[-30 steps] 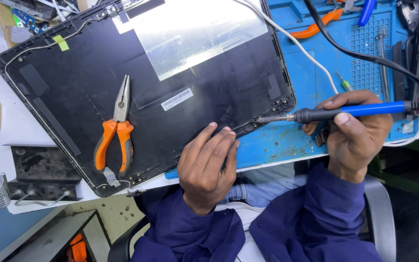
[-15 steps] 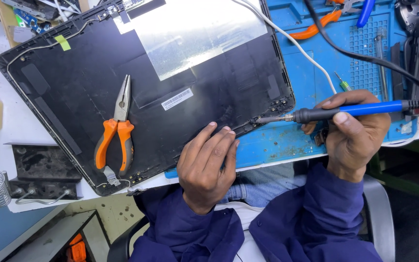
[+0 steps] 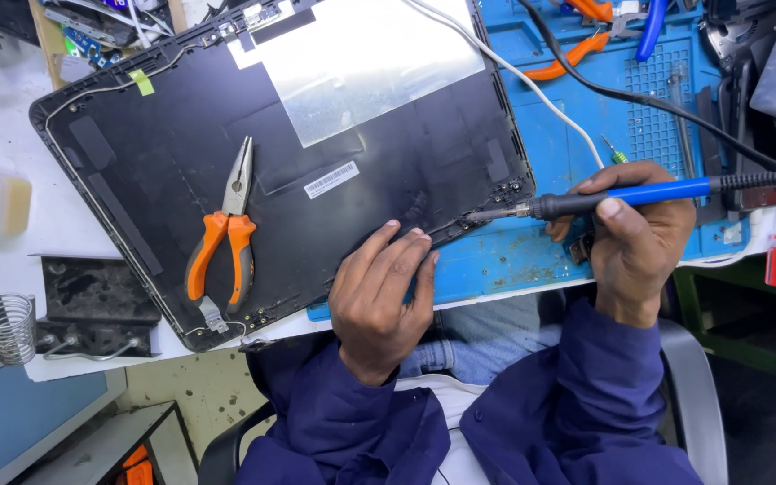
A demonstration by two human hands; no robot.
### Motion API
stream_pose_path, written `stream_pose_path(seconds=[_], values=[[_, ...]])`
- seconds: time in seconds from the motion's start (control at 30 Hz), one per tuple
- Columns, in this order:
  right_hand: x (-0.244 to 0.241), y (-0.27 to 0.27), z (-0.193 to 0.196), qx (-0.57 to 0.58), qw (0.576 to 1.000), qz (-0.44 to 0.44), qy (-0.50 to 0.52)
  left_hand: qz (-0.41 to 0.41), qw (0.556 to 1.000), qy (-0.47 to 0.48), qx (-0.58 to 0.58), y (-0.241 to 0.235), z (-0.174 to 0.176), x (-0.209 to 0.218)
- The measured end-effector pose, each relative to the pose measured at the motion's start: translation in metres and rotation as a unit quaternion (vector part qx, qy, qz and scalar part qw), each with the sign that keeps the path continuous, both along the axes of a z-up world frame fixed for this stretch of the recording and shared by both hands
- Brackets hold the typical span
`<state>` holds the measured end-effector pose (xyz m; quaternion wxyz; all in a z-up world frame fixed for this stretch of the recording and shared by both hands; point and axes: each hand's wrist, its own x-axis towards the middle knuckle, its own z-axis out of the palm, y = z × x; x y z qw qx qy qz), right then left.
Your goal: The person uses a soldering iron to work on a circuit board attached to a black electronic device. They then pick up a small metal component, position it on the board, and continue soldering the connection.
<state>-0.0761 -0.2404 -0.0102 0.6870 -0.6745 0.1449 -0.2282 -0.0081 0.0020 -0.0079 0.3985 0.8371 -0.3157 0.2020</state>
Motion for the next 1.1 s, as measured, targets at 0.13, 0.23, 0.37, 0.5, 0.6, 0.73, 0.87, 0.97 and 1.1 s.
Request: stream_pose_path(seconds=[0.13,0.23,0.37,0.5,0.6,0.73,0.87,0.97,1.1], values=[[0.001,-0.003,-0.005,0.025,0.999,-0.018,-0.031,0.009,1.0,-0.015,-0.004,-0.001,0.0,0.0],[0.004,-0.002,0.004,0.013,0.998,-0.014,-0.056,0.02,0.999,-0.024,-0.005,-0.001,-0.001,0.001],[0.004,0.01,0.036,-0.036,0.999,-0.02,-0.018,0.015,0.999,-0.029,-0.014,0.001,-0.007,-0.001],[0.002,0.027,0.067,-0.018,0.997,-0.061,-0.034,0.025,0.994,-0.095,-0.042,0.002,-0.013,-0.004],[-0.002,0.048,0.091,0.033,0.994,-0.074,-0.076,0.011,0.981,-0.162,-0.105,0.005,-0.008,-0.008],[0.005,0.083,0.121,0.084,0.987,0.026,-0.136,0.027,0.974,-0.191,-0.118,0.0,-0.009,-0.018],[0.042,0.12,0.12,0.11,0.967,0.166,-0.162,0.045,0.968,-0.215,-0.125,-0.013,-0.041,-0.014],[0.082,0.16,0.121,0.111,0.956,0.227,-0.149,0.088,0.959,-0.235,-0.135,-0.019,-0.041,-0.006],[0.126,0.21,0.112,0.119,0.953,0.268,-0.073,0.129,0.97,-0.196,-0.059,-0.024,-0.057,-0.008]])
